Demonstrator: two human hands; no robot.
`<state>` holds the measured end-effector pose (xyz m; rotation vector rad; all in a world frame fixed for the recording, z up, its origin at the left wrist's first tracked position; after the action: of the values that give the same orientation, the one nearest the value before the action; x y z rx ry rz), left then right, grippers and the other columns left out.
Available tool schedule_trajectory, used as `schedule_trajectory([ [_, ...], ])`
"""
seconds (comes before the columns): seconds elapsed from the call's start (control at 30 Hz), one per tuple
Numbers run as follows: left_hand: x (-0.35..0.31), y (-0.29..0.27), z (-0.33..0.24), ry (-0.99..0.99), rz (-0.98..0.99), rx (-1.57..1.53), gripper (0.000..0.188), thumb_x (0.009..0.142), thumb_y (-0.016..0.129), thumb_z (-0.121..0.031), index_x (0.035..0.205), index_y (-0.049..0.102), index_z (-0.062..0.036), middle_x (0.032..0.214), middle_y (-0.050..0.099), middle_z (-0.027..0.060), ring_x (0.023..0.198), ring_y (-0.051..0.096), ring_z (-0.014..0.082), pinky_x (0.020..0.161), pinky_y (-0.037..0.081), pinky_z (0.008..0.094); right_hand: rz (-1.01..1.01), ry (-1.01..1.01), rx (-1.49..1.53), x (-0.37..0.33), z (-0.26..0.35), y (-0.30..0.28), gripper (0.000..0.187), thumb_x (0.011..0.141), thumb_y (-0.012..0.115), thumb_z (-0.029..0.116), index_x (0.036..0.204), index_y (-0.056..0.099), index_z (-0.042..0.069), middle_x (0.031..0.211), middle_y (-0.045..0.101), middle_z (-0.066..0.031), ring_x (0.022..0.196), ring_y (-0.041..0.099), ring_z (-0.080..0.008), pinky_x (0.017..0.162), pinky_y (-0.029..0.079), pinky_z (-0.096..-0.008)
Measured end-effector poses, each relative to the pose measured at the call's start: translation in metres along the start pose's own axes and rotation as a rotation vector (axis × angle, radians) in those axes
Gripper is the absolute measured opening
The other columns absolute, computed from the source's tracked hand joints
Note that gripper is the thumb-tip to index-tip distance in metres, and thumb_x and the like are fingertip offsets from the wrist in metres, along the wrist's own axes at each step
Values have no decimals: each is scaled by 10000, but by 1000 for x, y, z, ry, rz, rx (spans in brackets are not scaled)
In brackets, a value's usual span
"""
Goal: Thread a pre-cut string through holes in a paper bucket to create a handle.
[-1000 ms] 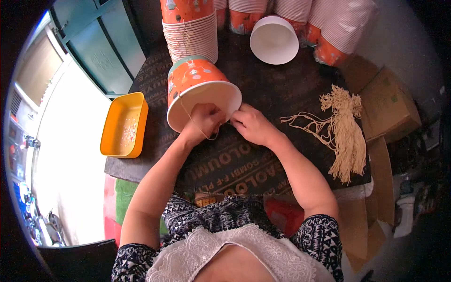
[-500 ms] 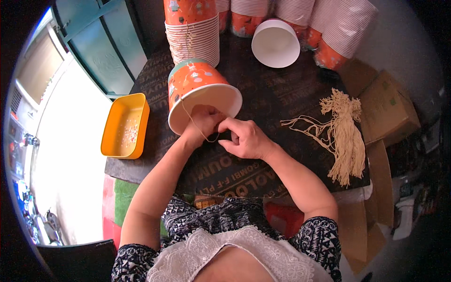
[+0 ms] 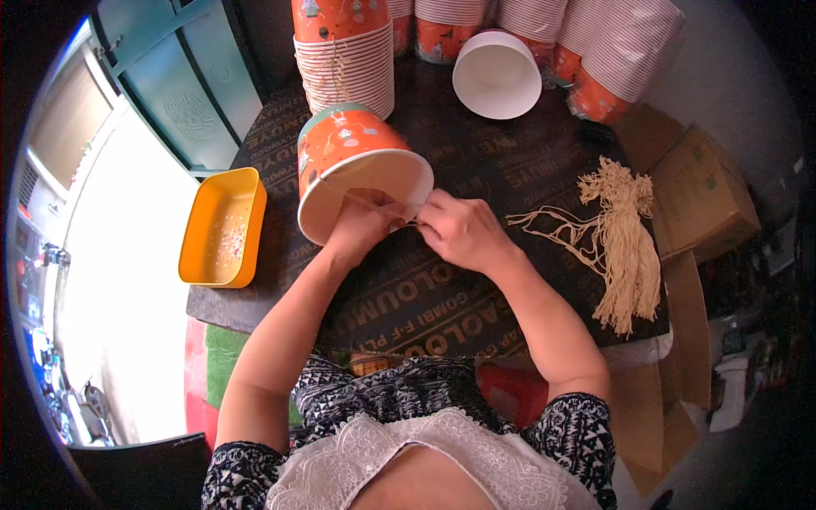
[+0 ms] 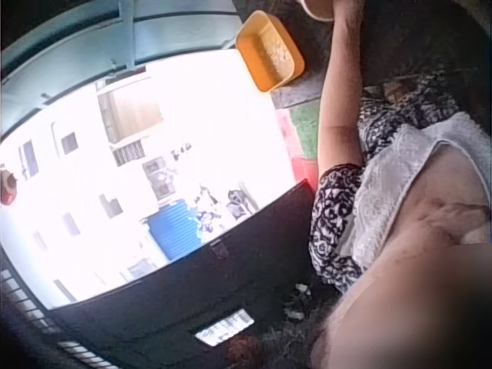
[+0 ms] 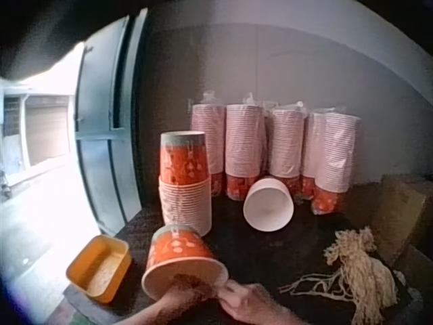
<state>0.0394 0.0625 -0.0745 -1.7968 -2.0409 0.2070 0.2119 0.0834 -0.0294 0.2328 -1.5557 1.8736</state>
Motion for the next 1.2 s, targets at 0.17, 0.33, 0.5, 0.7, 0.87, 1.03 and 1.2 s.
schedule_trajectory([
  [0.17, -3, 3, -22, -217, -20, -106, 85, 726, 641, -84, 755, 646, -4, 664, 592, 58, 541, 492, 113, 462, 369, 269, -4, 67, -36, -4, -12, 3, 169, 749, 615, 13, 914, 606, 46, 922, 559, -110, 765, 615, -317, 650, 519, -392],
  [0.33, -4, 3, -22, -172, -42, -176, 86, 732, 636, -89, 727, 638, -3, 636, 579, 47, 520, 466, 111, 449, 347, 273, 29, 103, -12, -5, -10, 12, 229, 738, 635, 25, 963, 600, 54, 964, 554, -119, 809, 613, -318, 679, 524, -396],
  [0.5, -2, 5, -20, -183, -11, -103, 85, 742, 645, -87, 743, 637, -3, 649, 585, 43, 527, 472, 112, 461, 359, 275, -47, 2, -94, -4, -7, 16, 107, 788, 540, 54, 877, 581, 10, 834, 567, -161, 663, 631, -332, 577, 543, -406],
  [0.7, -2, 5, -22, -25, -67, -105, 94, 771, 647, -94, 762, 624, -4, 680, 592, 35, 572, 501, 102, 474, 376, 264, 6, 50, -83, -4, -7, 22, 107, 772, 523, 28, 859, 584, 20, 788, 583, -147, 670, 632, -337, 582, 535, -415],
  [0.87, -4, 0, -19, -237, 4, -70, 98, 779, 649, -83, 746, 605, -1, 699, 592, 25, 583, 500, 96, 480, 377, 259, 47, 26, -27, -2, -2, 20, 92, 771, 535, 44, 847, 584, 27, 805, 592, -146, 706, 632, -340, 600, 526, -430],
  [1.03, -5, -1, -20, -115, 73, 108, 145, 802, 643, -139, 801, 643, 5, 681, 621, 64, 631, 559, 127, 578, 459, 284, 49, 89, 24, -5, -7, 23, 59, 788, 545, 69, 825, 580, 39, 813, 603, -149, 710, 627, -350, 594, 517, -437],
  [1.2, -4, -1, -10, 20, 143, 119, 101, 754, 657, -31, 823, 604, 21, 771, 628, 67, 713, 578, 130, 626, 462, 270, -81, 159, 69, -4, -7, 24, 62, 815, 547, 96, 826, 566, 37, 780, 604, -160, 689, 616, -369, 591, 509, -449],
])
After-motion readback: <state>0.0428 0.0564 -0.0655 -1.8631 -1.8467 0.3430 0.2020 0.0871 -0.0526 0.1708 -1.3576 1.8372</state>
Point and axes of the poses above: each hand's wrist, its own x-axis towards the middle knuckle, its own y-axis out of the palm, z = x × y, the point moved 3 cm from there along x, towards the middle knuckle
